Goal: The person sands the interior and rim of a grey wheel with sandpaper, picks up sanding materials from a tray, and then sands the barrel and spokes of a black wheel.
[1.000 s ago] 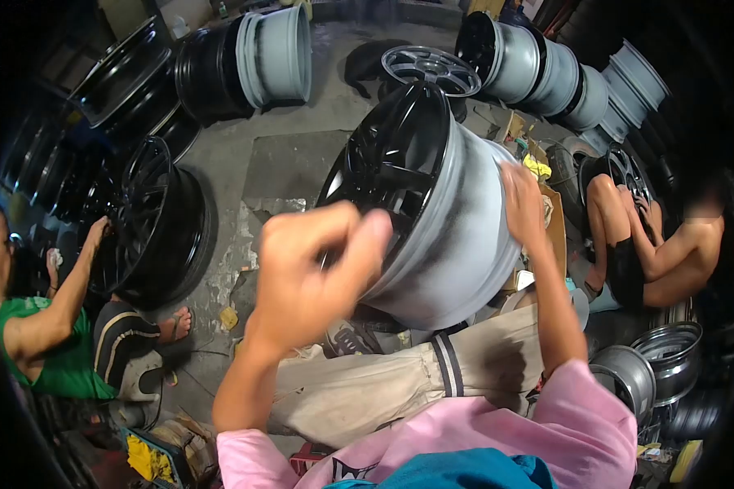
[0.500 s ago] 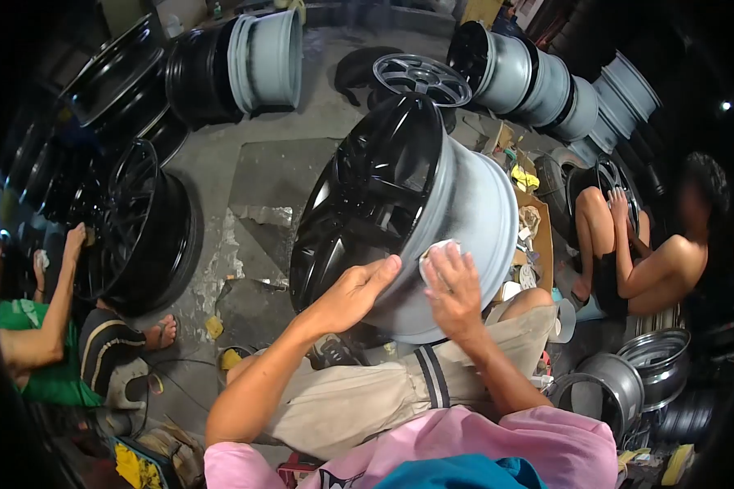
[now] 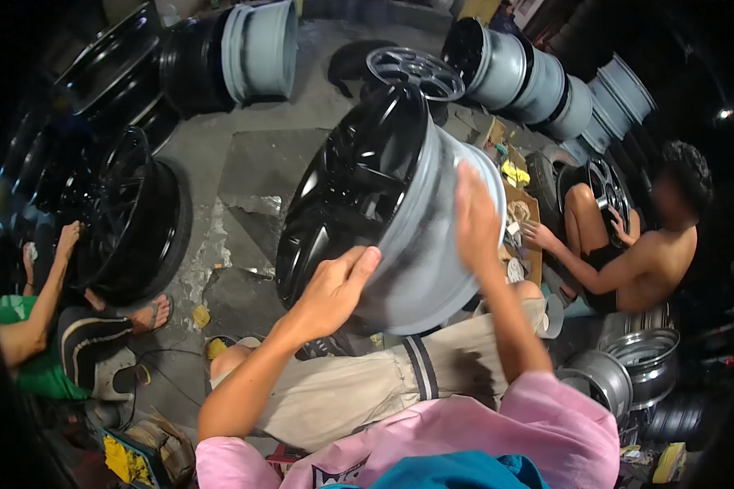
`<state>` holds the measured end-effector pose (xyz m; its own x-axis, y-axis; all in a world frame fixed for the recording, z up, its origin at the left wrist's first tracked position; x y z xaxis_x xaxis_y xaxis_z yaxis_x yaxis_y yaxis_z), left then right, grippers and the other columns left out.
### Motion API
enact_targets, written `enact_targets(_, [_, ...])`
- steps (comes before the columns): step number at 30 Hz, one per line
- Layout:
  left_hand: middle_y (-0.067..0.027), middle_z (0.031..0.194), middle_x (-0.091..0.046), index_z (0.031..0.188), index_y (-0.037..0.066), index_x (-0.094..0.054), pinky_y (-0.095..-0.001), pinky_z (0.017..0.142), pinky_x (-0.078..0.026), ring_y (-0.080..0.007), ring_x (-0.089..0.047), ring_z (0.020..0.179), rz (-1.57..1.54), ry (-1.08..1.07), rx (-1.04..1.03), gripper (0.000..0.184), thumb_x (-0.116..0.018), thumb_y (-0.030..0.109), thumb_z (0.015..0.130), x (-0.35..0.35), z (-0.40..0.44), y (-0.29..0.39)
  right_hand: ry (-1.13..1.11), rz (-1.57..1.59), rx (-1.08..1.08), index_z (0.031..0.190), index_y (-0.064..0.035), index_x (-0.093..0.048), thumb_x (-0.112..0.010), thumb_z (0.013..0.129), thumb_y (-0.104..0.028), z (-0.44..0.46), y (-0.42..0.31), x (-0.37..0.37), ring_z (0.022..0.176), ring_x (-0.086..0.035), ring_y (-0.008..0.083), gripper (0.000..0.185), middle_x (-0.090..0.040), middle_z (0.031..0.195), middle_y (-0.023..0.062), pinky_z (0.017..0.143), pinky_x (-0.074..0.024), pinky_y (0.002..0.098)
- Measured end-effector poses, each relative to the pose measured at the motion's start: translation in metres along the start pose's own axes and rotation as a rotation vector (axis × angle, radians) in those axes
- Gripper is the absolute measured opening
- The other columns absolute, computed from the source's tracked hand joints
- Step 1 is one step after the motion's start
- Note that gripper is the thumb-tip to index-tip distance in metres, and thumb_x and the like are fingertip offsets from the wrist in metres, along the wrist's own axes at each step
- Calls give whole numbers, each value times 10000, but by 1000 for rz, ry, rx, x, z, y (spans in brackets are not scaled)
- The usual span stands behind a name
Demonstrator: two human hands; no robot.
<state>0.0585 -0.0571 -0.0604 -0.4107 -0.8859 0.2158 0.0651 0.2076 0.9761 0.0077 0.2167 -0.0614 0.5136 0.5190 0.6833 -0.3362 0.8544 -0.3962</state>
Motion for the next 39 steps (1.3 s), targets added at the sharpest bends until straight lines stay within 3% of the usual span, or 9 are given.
enact_targets(6, [-144, 711, -603, 1209, -86, -656, -347, 641, -474, -179, -553, 637, 74, 59, -96, 415, -533, 290, 1085, 19, -4, 30, -114, -373, 89, 1438, -26, -582, -537, 1015, -132, -130, -19, 23, 1458, -435, 379, 439, -532, 1524, 143, 1202, -302, 535])
enact_targets(11, [-101, 682, -666, 1128, -55, -744, -297, 675, -522, -118, -614, 662, 142, 45, -118, 393, -540, 278, 1083, 38, 2, 36, -121, -174, 4, 1372, -2, -625, -474, 1081, -209, -9, 53, 34, 1379, -504, 401, 387, -624, 1397, 194, 1152, -370, 468])
enact_targets(13, [-112, 603, -549, 978, -85, -723, -311, 585, -453, -97, -510, 608, 165, 62, -110, 427, -541, 286, 1086, 40, 12, 21, -298, -43, -89, 1351, -28, -644, -455, 1094, -289, 51, 113, 9, 1269, -591, 395, 412, -660, 1328, 219, 1087, -429, 432])
enact_targets(14, [-111, 554, -339, 699, -85, -532, -377, 511, -318, -150, -296, 560, 193, 68, -117, 605, -509, 373, 1093, 39, 16, 27, -436, 41, -205, 1345, -47, -651, -451, 1093, -335, 79, 141, -8, 1209, -631, 391, 432, -671, 1300, 228, 1053, -455, 419])
enact_targets(19, [-140, 614, -243, 700, -83, -444, -426, 525, -283, -191, -218, 601, 280, -7, -34, 653, -461, 430, 1103, 31, 26, 6, -649, 84, -324, 1305, -11, -662, -444, 1097, -380, 126, 205, -65, 1167, -648, 309, 476, -695, 1264, 194, 1036, -455, 363])
enact_targets(25, [-173, 585, -313, 702, -80, -524, -427, 542, -328, -230, -255, 594, 271, 20, -58, 666, -453, 448, 1102, 33, 25, 20, -109, -87, 69, 1289, 2, -673, -482, 1090, -236, 11, 78, 37, 1221, -594, 376, 364, -672, 1268, 210, 1066, -433, 453])
enact_targets(28, [-152, 574, -309, 695, -89, -498, -428, 541, -323, -212, -260, 592, 237, 4, -36, 687, -449, 464, 1100, 35, 37, 9, -78, -275, -20, 1301, 14, -660, -484, 1086, -205, -41, 14, 55, 1265, -553, 389, 354, -655, 1285, 219, 1123, -390, 469])
enact_targets(33, [-139, 579, -285, 684, -97, -423, -437, 544, -304, -171, -261, 618, 265, 35, -2, 725, -443, 500, 1095, 43, 47, -6, -98, -264, 79, 1289, 16, -663, -488, 1084, -226, 1, 63, 40, 1238, -599, 360, 362, -690, 1199, 215, 1131, -389, 476])
enact_targets(39, [-122, 741, -730, 916, -90, -732, -281, 680, -540, -155, -691, 699, 111, 126, 28, 711, -378, 496, 1107, 61, 53, -7, -595, 120, -205, 1210, -66, -736, -517, 1057, -388, 139, 211, -65, 1088, -692, 360, 418, -740, 1138, 225, 1004, -497, 412])
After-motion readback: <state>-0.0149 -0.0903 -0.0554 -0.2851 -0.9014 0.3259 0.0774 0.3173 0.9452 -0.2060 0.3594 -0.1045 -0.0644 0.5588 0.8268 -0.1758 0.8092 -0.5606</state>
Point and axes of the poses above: each hand's wrist, its own z-axis towards the middle knuckle, its own x-axis out of the back of the hand, y = z × x, the point moved 3 cm from there along z, towards the middle knuckle
